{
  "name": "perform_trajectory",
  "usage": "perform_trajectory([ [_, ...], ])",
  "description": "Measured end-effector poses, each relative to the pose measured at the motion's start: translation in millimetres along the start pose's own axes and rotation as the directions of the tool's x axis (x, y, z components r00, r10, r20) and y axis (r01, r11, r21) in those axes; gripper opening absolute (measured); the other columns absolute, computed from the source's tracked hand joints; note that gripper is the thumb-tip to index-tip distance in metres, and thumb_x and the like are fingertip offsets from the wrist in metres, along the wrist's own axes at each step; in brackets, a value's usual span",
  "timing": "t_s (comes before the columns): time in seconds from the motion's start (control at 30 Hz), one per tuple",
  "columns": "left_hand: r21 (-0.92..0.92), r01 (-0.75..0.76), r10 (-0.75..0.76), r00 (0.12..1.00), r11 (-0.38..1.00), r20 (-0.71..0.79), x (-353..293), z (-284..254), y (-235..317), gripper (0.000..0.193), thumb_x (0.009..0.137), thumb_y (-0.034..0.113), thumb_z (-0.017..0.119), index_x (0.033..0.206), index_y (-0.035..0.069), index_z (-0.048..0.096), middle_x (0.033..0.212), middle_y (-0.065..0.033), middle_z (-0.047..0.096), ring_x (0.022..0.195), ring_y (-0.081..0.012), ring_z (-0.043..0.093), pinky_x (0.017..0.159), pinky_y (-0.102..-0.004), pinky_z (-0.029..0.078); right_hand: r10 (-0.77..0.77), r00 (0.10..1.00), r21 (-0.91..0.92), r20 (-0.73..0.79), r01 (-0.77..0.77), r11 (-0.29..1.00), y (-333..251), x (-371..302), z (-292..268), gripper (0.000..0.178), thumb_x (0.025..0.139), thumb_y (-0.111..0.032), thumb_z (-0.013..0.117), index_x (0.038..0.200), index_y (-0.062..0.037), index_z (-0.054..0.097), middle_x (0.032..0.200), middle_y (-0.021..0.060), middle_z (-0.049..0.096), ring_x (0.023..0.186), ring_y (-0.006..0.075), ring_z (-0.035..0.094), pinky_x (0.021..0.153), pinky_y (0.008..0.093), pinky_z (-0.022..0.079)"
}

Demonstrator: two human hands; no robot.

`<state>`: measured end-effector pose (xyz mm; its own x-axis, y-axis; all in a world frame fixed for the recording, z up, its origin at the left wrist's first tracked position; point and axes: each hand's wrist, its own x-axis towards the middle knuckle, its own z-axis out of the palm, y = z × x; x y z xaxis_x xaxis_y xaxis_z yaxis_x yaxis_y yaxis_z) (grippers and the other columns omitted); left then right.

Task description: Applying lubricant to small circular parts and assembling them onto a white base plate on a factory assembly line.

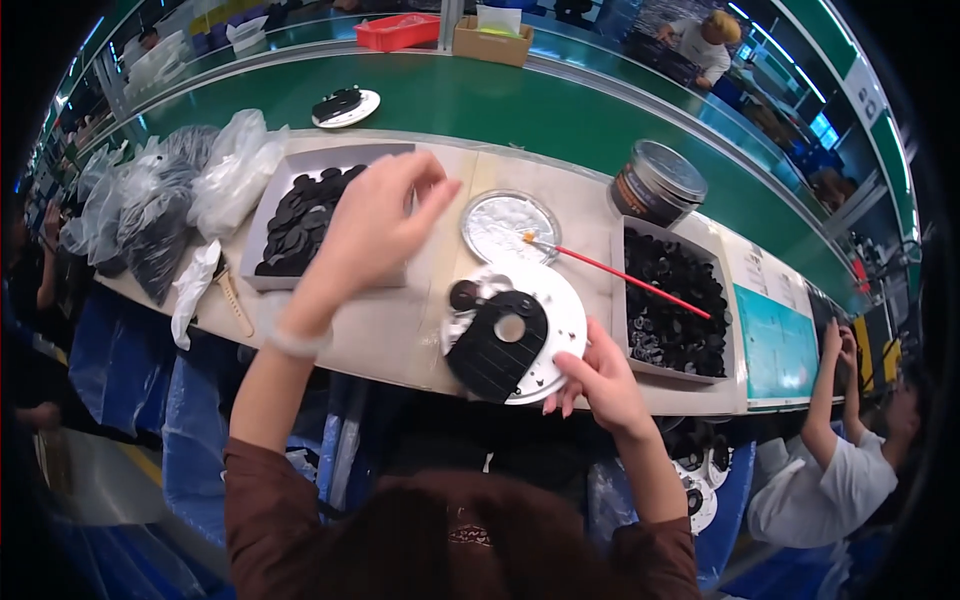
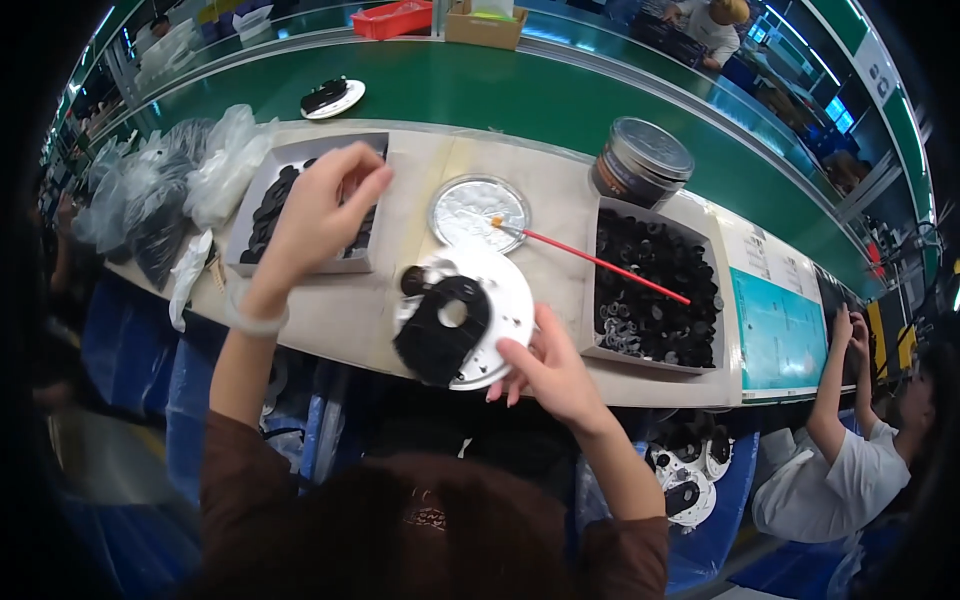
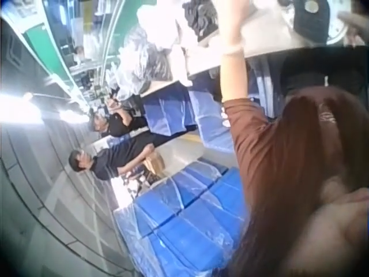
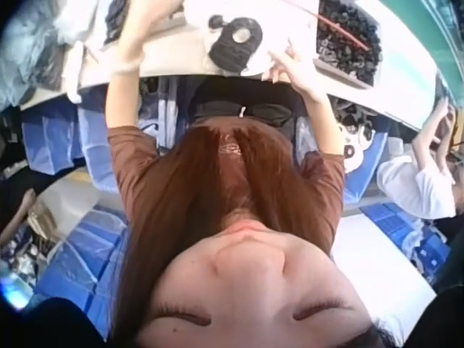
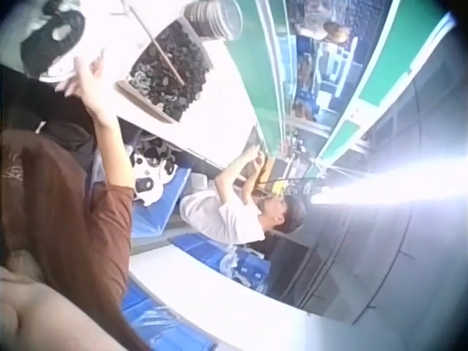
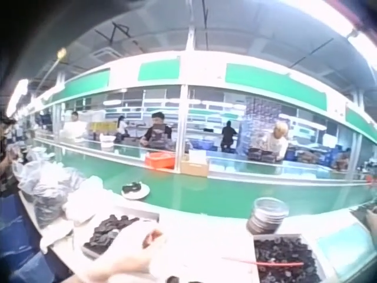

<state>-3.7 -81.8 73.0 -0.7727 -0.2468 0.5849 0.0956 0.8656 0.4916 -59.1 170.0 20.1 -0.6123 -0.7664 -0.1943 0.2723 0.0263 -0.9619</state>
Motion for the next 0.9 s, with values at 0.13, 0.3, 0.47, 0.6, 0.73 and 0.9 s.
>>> perform_trajectory([
  [0.13, -0.109, -0.295, 0.302, 0.952, 0.949, 0.046, -59.8, 47.7, 54.3, 0.024, 0.071, 0.027, 0.065, 0.072, 0.005, 0.055, 0.065, -0.0092, 0.051, 0.061, -0.0241, 0.051, 0.056, -0.0340, 0.040, -0.175, 0.971, -0.587, -0.161, 0.049, 0.808, 14.6, -18.7, -30.6, 0.021, 0.086, -0.011, 0.052, 0.102, 0.0025, 0.052, 0.075, 0.0082, 0.061, 0.046, 0.0106, 0.052, 0.042, 0.0192, 0.039],
  [0.3, 0.187, -0.318, 0.287, 0.942, 0.929, 0.173, -86.2, 71.0, 74.8, 0.033, 0.069, 0.032, 0.064, 0.080, 0.002, 0.055, 0.075, -0.0061, 0.048, 0.073, -0.0204, 0.047, 0.063, -0.0298, 0.034, -0.465, 0.854, -0.919, -0.232, -0.035, 0.393, -13.1, -18.5, -28.6, 0.017, 0.082, -0.021, 0.057, 0.085, -0.0039, 0.057, 0.055, 0.0105, 0.055, 0.048, 0.0266, 0.056, 0.046, 0.0347, 0.041],
  [0.47, 0.162, -0.395, 0.342, 0.898, 0.905, 0.278, -80.2, 66.5, 74.9, 0.028, 0.068, 0.020, 0.066, 0.086, 0.001, 0.056, 0.079, -0.0064, 0.048, 0.077, -0.0206, 0.046, 0.066, -0.0314, 0.034, -0.549, 0.825, -0.926, -0.135, 0.092, 0.367, 1.4, 6.5, -29.4, 0.021, 0.082, -0.010, 0.056, 0.101, -0.0030, 0.053, 0.058, 0.0081, 0.054, 0.046, 0.0167, 0.052, 0.045, 0.0276, 0.040],
  [0.6, 0.261, -0.400, 0.333, 0.904, 0.878, 0.268, -85.9, 67.5, 75.1, 0.028, 0.068, 0.018, 0.065, 0.087, 0.001, 0.055, 0.080, -0.0064, 0.048, 0.077, -0.0209, 0.046, 0.068, -0.0316, 0.034, -0.604, 0.791, -0.914, -0.096, 0.170, 0.368, 10.3, 14.8, -28.5, 0.022, 0.082, -0.007, 0.055, 0.104, -0.0027, 0.054, 0.056, 0.0078, 0.052, 0.045, 0.0143, 0.051, 0.045, 0.0257, 0.040],
  [0.73, 0.262, -0.405, 0.333, 0.901, 0.876, 0.277, -88.2, 66.7, 73.4, 0.028, 0.067, 0.016, 0.065, 0.088, 0.000, 0.055, 0.082, -0.0067, 0.048, 0.078, -0.0210, 0.046, 0.070, -0.0321, 0.034, -0.615, 0.782, -0.862, -0.096, 0.244, 0.444, 14.0, 16.9, -26.8, 0.024, 0.082, -0.011, 0.055, 0.106, -0.0059, 0.053, 0.055, 0.0076, 0.053, 0.046, 0.0215, 0.055, 0.044, 0.0311, 0.041],
  [0.9, 0.286, -0.426, 0.363, 0.898, 0.858, 0.249, -86.5, 65.6, 72.4, 0.022, 0.067, 0.015, 0.055, 0.083, -0.001, 0.055, 0.079, -0.0078, 0.047, 0.079, -0.0211, 0.044, 0.068, -0.0313, 0.034, -0.662, 0.742, -0.837, -0.105, 0.294, 0.462, 20.3, 20.4, -22.7, 0.028, 0.082, -0.010, 0.054, 0.110, -0.0063, 0.053, 0.056, 0.0087, 0.054, 0.047, 0.0232, 0.055, 0.046, 0.0316, 0.042],
])
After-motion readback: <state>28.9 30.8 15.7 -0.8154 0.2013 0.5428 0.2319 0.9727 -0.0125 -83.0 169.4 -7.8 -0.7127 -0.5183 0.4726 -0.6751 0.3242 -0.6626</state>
